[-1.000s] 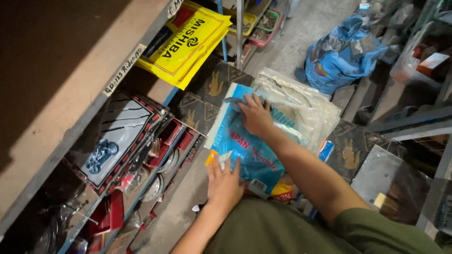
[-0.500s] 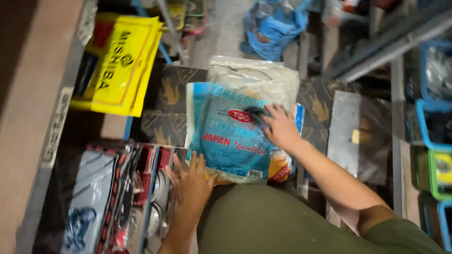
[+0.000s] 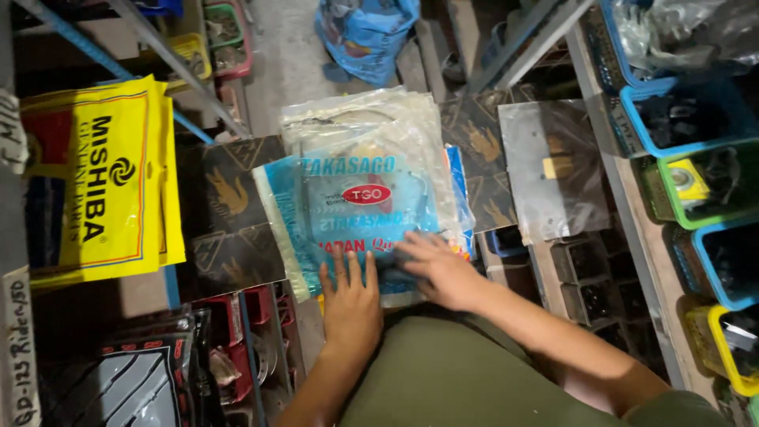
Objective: The person repeatedly wipes the surface of a plastic-wrapped motorcycle part package with a dark cloth. They lift the package from a shelf, clean it on a workbench, and return it to the shelf multiple times.
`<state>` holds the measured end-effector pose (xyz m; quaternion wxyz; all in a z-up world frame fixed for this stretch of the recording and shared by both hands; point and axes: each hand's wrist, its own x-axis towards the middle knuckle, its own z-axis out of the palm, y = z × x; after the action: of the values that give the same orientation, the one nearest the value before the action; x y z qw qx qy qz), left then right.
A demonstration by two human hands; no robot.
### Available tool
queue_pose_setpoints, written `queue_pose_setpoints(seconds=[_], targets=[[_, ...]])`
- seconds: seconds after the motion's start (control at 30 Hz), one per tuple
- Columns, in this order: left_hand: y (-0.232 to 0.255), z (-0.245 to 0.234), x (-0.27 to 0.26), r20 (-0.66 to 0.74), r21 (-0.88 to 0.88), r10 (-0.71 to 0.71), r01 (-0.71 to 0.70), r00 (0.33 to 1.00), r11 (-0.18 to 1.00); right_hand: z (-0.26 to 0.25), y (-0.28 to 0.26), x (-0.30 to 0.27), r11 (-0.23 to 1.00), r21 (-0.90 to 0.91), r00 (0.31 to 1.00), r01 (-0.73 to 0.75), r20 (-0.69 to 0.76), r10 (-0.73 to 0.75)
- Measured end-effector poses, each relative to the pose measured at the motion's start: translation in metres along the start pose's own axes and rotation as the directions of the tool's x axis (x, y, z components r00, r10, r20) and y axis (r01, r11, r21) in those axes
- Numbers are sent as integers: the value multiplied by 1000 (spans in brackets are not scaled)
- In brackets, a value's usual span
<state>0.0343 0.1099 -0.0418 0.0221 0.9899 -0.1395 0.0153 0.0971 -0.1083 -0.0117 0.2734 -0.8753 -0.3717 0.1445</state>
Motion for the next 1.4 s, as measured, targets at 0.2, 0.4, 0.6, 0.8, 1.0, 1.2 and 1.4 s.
queue_pose_setpoints(seconds=[0.2,0.4,0.6,0.8,1.0,1.2,1.4], targets=[[7,10,-7,33,-4,10,-10,999,1000,-4,46,19,948,-277,980,-158,-162,116],[22,-12,-3,-111,-73,12,-20,994,997,11,59,62,884,-373,934,-281,-320,161],[29,-5,1,-157,-226,125,-158,980,961,13,23,90,966,176,977,188,-130,-167],[47,14,2,-70,-529,60,-89,996,844,9,15,115,886,380,923,267,163,-348],[69,8,21,-104,-566,103,-144,989,812,2,0,124,792,450,814,413,206,-543],[87,-14,33,-211,-527,159,-249,965,813,7,38,114,807,266,773,527,245,-585],[94,-30,26,-97,-359,-219,171,971,917,-4,93,111,883,-333,941,330,182,-284]])
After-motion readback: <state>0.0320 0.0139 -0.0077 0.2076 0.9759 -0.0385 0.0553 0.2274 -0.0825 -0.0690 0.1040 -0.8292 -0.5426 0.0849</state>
